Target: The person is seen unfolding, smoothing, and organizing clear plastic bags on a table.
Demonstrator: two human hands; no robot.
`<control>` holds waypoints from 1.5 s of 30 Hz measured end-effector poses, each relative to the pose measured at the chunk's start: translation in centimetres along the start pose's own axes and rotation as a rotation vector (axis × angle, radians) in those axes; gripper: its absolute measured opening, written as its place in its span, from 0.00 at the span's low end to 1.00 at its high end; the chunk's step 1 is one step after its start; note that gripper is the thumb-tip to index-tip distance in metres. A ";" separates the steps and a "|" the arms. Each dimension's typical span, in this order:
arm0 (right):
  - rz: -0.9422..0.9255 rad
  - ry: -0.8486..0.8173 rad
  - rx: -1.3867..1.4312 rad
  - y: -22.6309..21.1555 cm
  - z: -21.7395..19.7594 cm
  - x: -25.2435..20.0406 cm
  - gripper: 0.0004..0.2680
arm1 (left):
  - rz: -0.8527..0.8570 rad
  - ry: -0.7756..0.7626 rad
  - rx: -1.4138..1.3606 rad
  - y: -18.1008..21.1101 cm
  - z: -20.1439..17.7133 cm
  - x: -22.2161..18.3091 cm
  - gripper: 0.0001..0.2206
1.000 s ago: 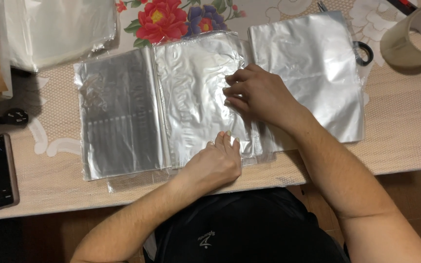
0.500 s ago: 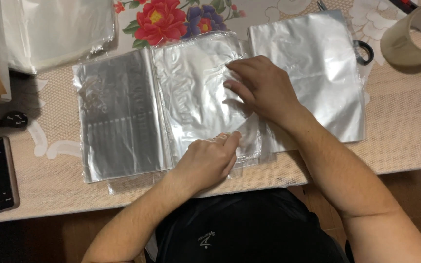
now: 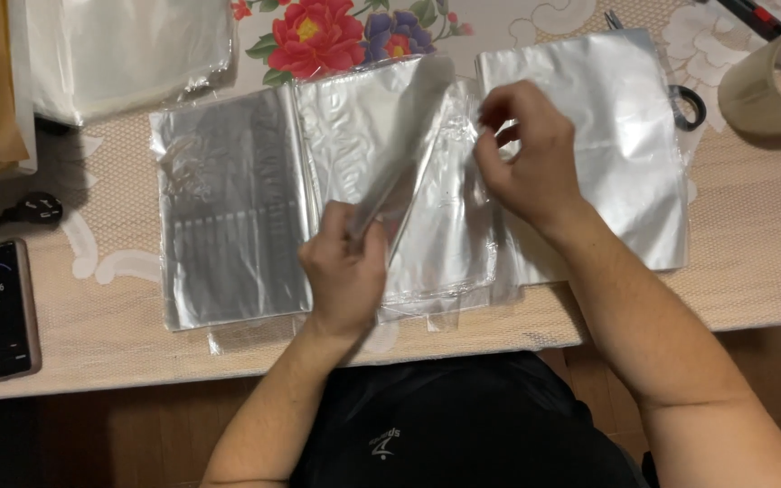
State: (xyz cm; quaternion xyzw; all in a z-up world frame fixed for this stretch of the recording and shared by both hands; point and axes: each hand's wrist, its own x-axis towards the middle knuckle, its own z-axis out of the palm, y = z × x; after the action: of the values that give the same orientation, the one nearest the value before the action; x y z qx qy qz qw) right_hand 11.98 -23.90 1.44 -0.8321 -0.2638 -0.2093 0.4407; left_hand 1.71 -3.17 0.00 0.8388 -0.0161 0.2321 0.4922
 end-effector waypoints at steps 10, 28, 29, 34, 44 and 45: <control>-0.183 -0.505 -0.296 0.3 2.2 -1.2 0.12 | -0.048 0.532 0.045 -4.1 -12.3 -2.5 0.14; -0.126 -0.603 -0.492 0.5 2.4 -1.5 0.13 | 0.373 -0.556 0.861 -2.4 -5.8 0.0 0.18; -0.129 -0.595 -0.488 0.6 2.3 -1.5 0.13 | 0.288 -0.604 0.931 -3.2 -5.4 0.0 0.20; -0.128 -0.579 -0.470 0.8 2.4 -1.6 0.13 | 0.132 -0.643 0.871 -3.7 -5.5 0.7 0.21; -0.064 -0.586 -0.450 0.4 2.6 -1.5 0.13 | -0.609 -0.428 -0.083 -6.5 -4.3 6.7 0.30; -0.064 -0.584 -0.448 0.4 2.6 -1.6 0.13 | -0.804 -0.337 -0.255 -6.9 -3.9 7.9 0.27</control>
State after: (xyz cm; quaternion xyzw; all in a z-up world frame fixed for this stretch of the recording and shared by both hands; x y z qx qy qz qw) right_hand 11.32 -22.33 -1.09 -0.9240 -0.3518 -0.0293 0.1470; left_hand 9.04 5.26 -0.89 0.7371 0.2027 -0.1209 0.6332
